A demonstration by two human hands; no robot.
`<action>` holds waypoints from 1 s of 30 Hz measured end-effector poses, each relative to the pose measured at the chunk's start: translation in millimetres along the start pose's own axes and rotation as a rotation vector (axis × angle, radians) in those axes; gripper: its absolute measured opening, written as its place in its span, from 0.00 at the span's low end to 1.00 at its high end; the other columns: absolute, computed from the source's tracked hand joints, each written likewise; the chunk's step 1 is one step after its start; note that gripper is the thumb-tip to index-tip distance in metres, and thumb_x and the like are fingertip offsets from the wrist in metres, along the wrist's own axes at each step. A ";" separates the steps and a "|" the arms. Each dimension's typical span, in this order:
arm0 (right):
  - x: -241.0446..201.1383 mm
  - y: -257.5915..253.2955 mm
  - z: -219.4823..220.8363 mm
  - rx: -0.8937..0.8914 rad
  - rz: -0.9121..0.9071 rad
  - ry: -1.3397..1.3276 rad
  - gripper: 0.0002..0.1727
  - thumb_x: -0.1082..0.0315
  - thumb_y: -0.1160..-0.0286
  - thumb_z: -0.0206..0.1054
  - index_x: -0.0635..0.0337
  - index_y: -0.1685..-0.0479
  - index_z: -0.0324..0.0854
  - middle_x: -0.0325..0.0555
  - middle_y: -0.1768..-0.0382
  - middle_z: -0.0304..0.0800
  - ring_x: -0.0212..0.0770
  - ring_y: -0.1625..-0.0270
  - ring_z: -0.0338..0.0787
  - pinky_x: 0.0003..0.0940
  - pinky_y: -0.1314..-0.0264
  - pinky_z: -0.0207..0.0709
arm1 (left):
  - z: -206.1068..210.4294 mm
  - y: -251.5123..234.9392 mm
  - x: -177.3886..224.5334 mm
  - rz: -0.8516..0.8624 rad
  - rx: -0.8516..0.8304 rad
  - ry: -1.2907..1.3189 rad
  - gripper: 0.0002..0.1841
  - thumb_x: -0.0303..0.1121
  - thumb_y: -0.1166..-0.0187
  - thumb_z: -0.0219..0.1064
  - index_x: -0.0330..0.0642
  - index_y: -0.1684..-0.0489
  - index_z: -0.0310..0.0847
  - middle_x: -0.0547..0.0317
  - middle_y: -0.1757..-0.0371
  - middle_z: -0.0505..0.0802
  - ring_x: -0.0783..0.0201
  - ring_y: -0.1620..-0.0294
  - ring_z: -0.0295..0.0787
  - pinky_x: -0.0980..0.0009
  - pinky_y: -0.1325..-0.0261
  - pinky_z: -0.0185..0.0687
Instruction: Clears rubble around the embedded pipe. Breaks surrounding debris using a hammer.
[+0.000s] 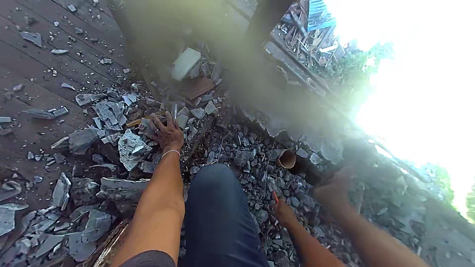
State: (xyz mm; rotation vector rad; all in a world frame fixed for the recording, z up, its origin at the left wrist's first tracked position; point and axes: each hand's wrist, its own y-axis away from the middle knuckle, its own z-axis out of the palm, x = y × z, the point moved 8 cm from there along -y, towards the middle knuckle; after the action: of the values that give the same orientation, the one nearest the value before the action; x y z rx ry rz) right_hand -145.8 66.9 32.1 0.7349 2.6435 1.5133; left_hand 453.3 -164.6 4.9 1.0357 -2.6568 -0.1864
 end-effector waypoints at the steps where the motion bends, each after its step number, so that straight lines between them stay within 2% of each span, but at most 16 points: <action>1: 4.2 3.8 -4.1 -0.020 0.038 -0.059 0.29 0.47 0.10 0.51 0.64 0.30 0.77 0.63 0.44 0.91 0.61 0.40 0.92 0.63 0.36 0.83 | 3.2 0.9 -1.5 0.013 -0.005 0.006 0.31 0.57 0.07 0.39 0.68 0.04 0.51 0.43 0.02 0.47 0.30 0.04 0.38 0.20 0.17 0.40; 4: 6.2 9.2 -43.4 0.124 0.118 -0.165 0.30 0.47 0.09 0.51 0.68 0.46 0.86 0.64 0.52 0.92 0.61 0.47 0.93 0.63 0.41 0.83 | 10.2 1.5 -0.9 0.055 0.022 0.050 0.31 0.57 0.07 0.37 0.64 0.04 0.53 0.40 0.03 0.46 0.29 0.05 0.39 0.17 0.19 0.38; 7: -24.9 20.6 -105.8 0.355 0.073 -0.328 0.32 0.47 0.07 0.48 0.70 0.46 0.85 0.65 0.55 0.92 0.61 0.51 0.93 0.64 0.44 0.83 | 0.0 3.8 1.0 0.026 0.013 0.046 0.30 0.56 0.07 0.41 0.65 0.05 0.55 0.41 0.03 0.49 0.30 0.04 0.40 0.18 0.17 0.35; 9: -66.0 31.7 -164.7 0.458 -0.127 -0.514 0.32 0.47 0.06 0.45 0.70 0.44 0.83 0.61 0.65 0.89 0.57 0.65 0.91 0.61 0.58 0.86 | -6.0 6.0 -0.8 -0.007 0.003 0.013 0.30 0.57 0.07 0.41 0.68 0.05 0.56 0.43 0.03 0.51 0.31 0.04 0.41 0.17 0.17 0.31; 11: -120.5 55.9 -227.1 0.430 -0.398 -0.721 0.30 0.49 0.04 0.42 0.68 0.38 0.79 0.51 0.69 0.87 0.48 0.74 0.88 0.52 0.67 0.88 | -6.5 4.6 1.7 -0.002 -0.014 -0.002 0.30 0.59 0.08 0.41 0.71 0.05 0.55 0.42 0.03 0.51 0.30 0.05 0.41 0.16 0.18 0.30; 13: -174.5 71.1 -279.5 0.305 -0.616 -0.863 0.29 0.50 0.03 0.40 0.66 0.34 0.76 0.47 0.70 0.87 0.44 0.76 0.90 0.47 0.69 0.93 | -5.6 5.6 0.8 0.010 -0.020 0.018 0.30 0.59 0.08 0.41 0.71 0.05 0.55 0.39 0.03 0.51 0.28 0.05 0.39 0.14 0.19 0.32; 15: -215.5 57.6 -316.5 0.198 -0.628 -0.849 0.33 0.41 0.05 0.39 0.62 0.42 0.79 0.43 0.74 0.84 0.41 0.78 0.86 0.43 0.71 0.89 | -5.4 7.1 -0.1 0.004 -0.004 0.054 0.30 0.58 0.08 0.42 0.73 0.06 0.54 0.40 0.03 0.50 0.27 0.05 0.37 0.13 0.20 0.32; 18: -255.1 31.4 -351.7 0.172 -0.589 -0.864 0.37 0.30 0.12 0.44 0.56 0.55 0.83 0.40 0.80 0.79 0.37 0.84 0.78 0.37 0.78 0.81 | -3.8 4.2 0.5 -0.006 0.011 0.028 0.29 0.59 0.08 0.40 0.74 0.06 0.55 0.43 0.03 0.51 0.29 0.04 0.37 0.15 0.19 0.33; 21: -282.5 10.1 -334.5 0.248 -0.633 -1.064 0.38 0.24 0.17 0.39 0.48 0.60 0.77 0.36 0.83 0.71 0.34 0.86 0.73 0.37 0.81 0.79 | -0.3 2.4 -2.0 -0.014 0.007 -0.003 0.29 0.59 0.08 0.39 0.76 0.06 0.54 0.45 0.03 0.51 0.32 0.04 0.37 0.17 0.18 0.33; 22: -288.0 -2.5 -314.0 0.318 -0.634 -0.998 0.39 0.27 0.13 0.34 0.51 0.58 0.76 0.39 0.83 0.72 0.38 0.85 0.75 0.41 0.80 0.79 | 2.5 3.7 -2.9 -0.009 0.010 -0.006 0.29 0.59 0.08 0.39 0.76 0.06 0.54 0.46 0.03 0.51 0.32 0.04 0.37 0.17 0.18 0.34; 23: -295.4 -16.9 -289.0 0.386 -0.646 -0.810 0.38 0.36 0.08 0.30 0.58 0.54 0.76 0.46 0.80 0.76 0.44 0.81 0.80 0.47 0.75 0.82 | 4.4 3.6 -3.6 0.009 0.021 0.001 0.30 0.59 0.08 0.39 0.75 0.06 0.54 0.46 0.02 0.50 0.31 0.04 0.37 0.16 0.19 0.34; 24: -303.3 -30.6 -260.5 0.384 -0.649 -0.550 0.34 0.45 0.05 0.33 0.66 0.47 0.78 0.57 0.73 0.84 0.54 0.71 0.87 0.57 0.64 0.85 | 7.1 3.0 -4.9 0.030 0.023 0.006 0.30 0.59 0.08 0.37 0.74 0.05 0.51 0.45 0.02 0.47 0.31 0.04 0.35 0.15 0.19 0.35; 25: -307.0 -40.9 -231.2 0.269 -0.629 -0.313 0.34 0.45 0.05 0.39 0.67 0.42 0.80 0.62 0.64 0.89 0.59 0.60 0.91 0.63 0.51 0.85 | 8.8 4.2 -5.6 0.041 0.030 0.009 0.30 0.59 0.08 0.37 0.74 0.05 0.51 0.45 0.02 0.47 0.30 0.04 0.35 0.15 0.20 0.34; 26: -307.4 -46.0 -208.9 0.122 -0.603 -0.139 0.36 0.39 0.08 0.42 0.65 0.47 0.83 0.60 0.62 0.89 0.57 0.57 0.91 0.63 0.49 0.83 | 9.0 5.1 -5.3 0.045 0.035 0.008 0.30 0.59 0.08 0.37 0.74 0.05 0.52 0.46 0.02 0.48 0.31 0.04 0.36 0.15 0.20 0.35; 28: -316.0 -39.7 -204.4 -0.043 -0.622 0.006 0.38 0.32 0.13 0.46 0.61 0.58 0.85 0.53 0.68 0.85 0.52 0.63 0.87 0.58 0.55 0.80 | 7.2 -1.6 -3.8 0.037 0.047 0.005 0.30 0.59 0.08 0.38 0.74 0.05 0.53 0.45 0.03 0.50 0.31 0.04 0.36 0.16 0.19 0.34; 30: -313.2 -19.0 -226.7 -0.008 -0.642 -0.088 0.38 0.33 0.12 0.47 0.60 0.60 0.86 0.51 0.71 0.85 0.50 0.67 0.87 0.56 0.59 0.81 | 11.3 3.0 -7.8 0.039 0.039 -0.007 0.30 0.59 0.08 0.37 0.74 0.05 0.52 0.46 0.02 0.49 0.32 0.04 0.36 0.16 0.19 0.34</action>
State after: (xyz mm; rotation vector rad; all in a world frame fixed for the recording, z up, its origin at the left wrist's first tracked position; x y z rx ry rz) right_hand 72.5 -250.6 68.7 -0.0641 2.4451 1.2619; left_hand 453.3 -157.0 -6.9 0.9959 -2.6949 -0.1307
